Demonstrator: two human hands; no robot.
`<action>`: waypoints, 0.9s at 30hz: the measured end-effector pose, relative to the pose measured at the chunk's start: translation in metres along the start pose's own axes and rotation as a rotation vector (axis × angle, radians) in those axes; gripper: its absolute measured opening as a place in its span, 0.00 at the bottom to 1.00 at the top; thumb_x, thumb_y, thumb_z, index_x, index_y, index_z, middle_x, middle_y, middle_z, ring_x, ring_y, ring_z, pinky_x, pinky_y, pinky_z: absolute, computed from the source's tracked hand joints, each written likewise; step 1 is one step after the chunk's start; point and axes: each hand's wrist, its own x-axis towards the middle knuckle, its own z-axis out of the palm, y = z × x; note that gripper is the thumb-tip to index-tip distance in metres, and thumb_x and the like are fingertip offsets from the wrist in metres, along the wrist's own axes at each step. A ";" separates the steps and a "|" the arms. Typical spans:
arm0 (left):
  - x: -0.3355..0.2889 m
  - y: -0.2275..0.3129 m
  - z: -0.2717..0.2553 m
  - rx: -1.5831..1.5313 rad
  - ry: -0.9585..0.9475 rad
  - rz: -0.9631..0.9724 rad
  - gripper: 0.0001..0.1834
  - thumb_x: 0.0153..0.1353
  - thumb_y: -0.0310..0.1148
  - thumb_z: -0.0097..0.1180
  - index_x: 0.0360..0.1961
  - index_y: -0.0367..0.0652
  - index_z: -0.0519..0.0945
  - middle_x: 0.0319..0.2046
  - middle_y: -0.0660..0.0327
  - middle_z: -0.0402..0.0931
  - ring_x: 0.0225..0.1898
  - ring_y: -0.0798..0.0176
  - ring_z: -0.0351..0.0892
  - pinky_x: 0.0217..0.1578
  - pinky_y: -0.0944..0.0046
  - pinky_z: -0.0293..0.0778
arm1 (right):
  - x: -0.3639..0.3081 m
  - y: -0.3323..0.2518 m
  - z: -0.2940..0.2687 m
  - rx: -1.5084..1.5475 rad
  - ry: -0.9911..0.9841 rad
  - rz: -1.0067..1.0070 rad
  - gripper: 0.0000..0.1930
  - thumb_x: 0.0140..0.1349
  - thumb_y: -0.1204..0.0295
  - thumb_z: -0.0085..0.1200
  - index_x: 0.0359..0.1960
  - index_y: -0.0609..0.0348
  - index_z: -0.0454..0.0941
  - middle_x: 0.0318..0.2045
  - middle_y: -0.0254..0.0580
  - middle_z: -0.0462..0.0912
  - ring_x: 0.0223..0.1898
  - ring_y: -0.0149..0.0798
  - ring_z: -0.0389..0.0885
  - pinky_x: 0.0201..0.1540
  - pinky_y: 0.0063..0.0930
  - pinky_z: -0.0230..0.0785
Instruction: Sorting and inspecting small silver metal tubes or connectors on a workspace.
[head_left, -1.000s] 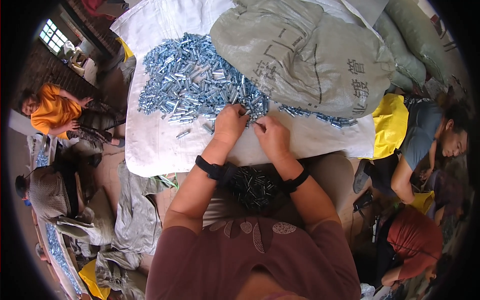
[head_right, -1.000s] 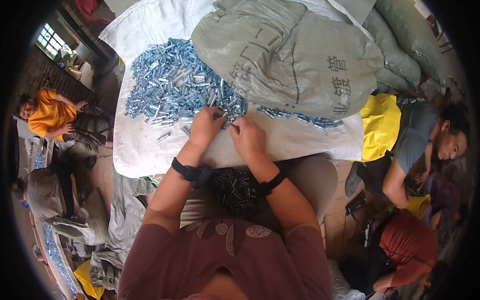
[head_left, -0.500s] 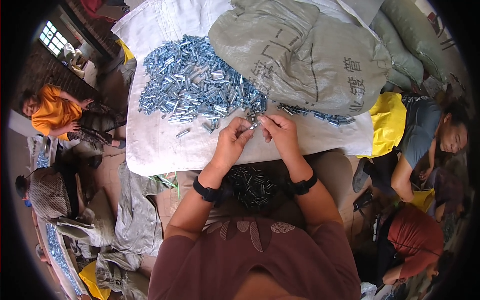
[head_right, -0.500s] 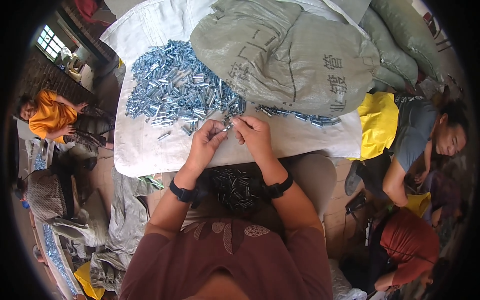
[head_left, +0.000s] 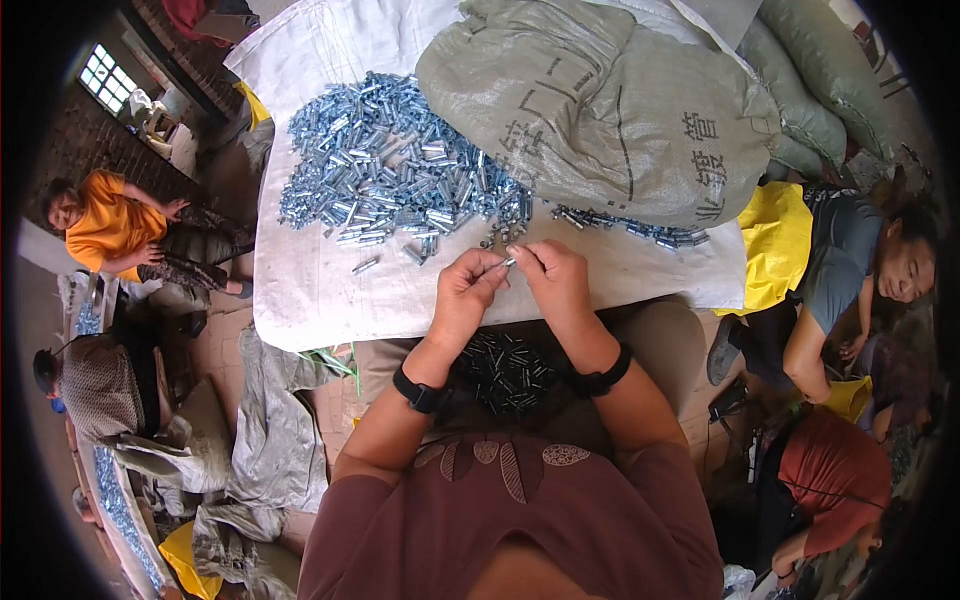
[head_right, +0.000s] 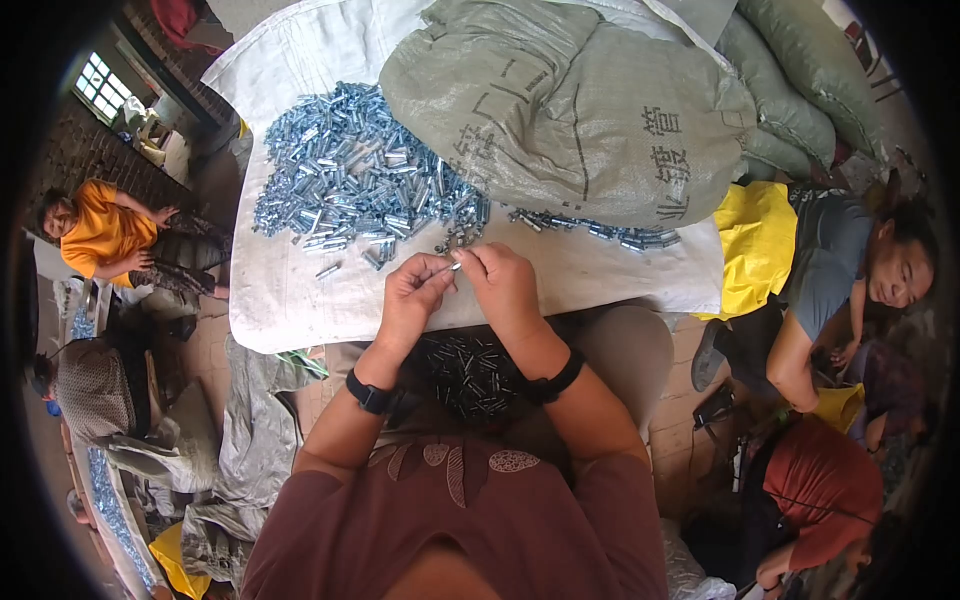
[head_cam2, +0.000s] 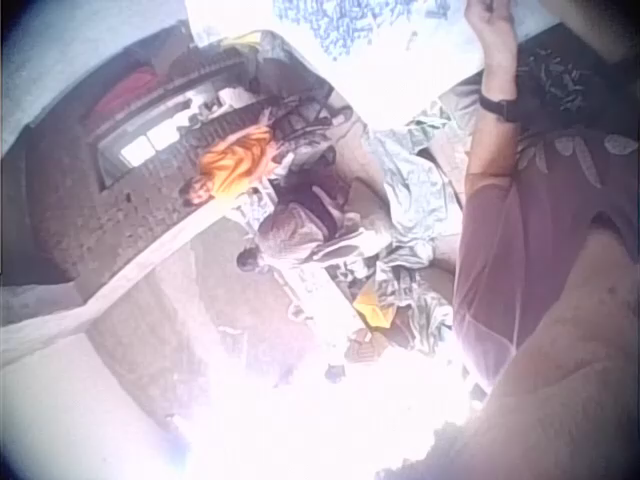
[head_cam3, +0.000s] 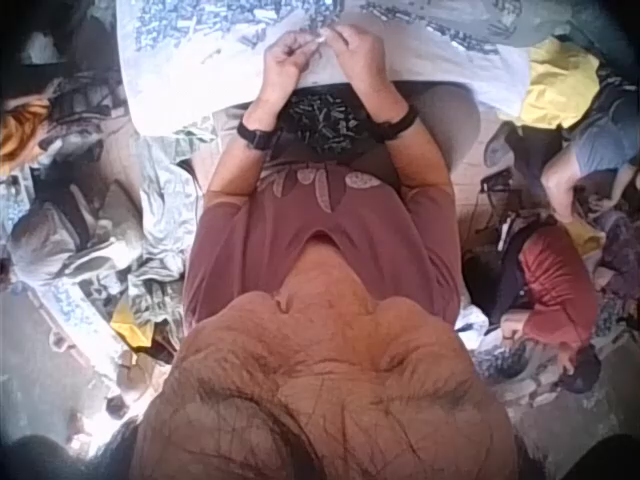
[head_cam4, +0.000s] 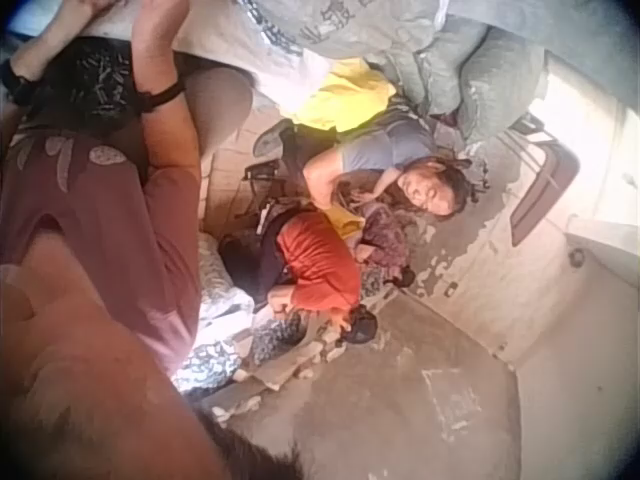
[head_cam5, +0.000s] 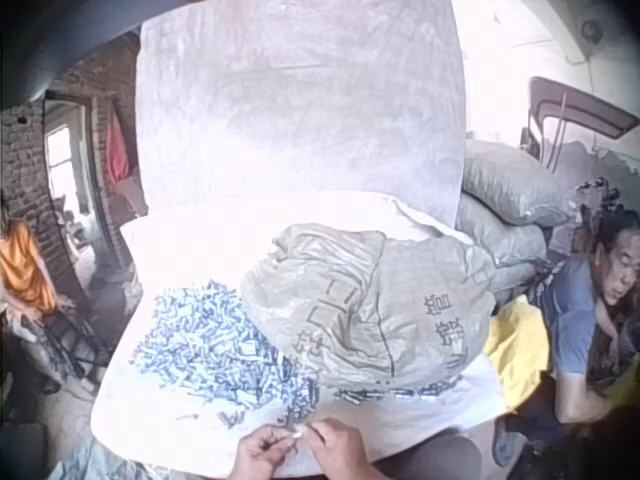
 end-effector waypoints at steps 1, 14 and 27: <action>-0.002 0.001 0.001 -0.014 0.018 -0.028 0.03 0.61 0.23 0.52 0.36 0.37 0.76 0.23 0.66 0.74 0.17 0.80 0.59 0.16 0.78 0.53 | -0.002 -0.001 0.002 -0.079 0.018 -0.063 0.09 0.58 0.69 0.57 0.28 0.63 0.79 0.24 0.49 0.79 0.25 0.48 0.77 0.27 0.35 0.68; -0.002 0.013 -0.024 0.713 -0.319 0.158 0.08 0.60 0.32 0.56 0.33 0.37 0.77 0.24 0.55 0.78 0.22 0.64 0.75 0.25 0.64 0.70 | 0.005 0.022 0.001 -0.537 -0.022 -0.109 0.08 0.61 0.68 0.49 0.35 0.57 0.79 0.27 0.44 0.79 0.30 0.50 0.79 0.30 0.42 0.69; 0.064 -0.003 -0.041 1.305 0.190 0.330 0.05 0.52 0.28 0.56 0.26 0.38 0.75 0.30 0.49 0.75 0.28 0.45 0.78 0.29 0.52 0.75 | 0.026 0.044 0.017 -0.637 -0.055 -0.088 0.09 0.53 0.67 0.60 0.29 0.58 0.75 0.28 0.46 0.78 0.30 0.49 0.79 0.32 0.40 0.71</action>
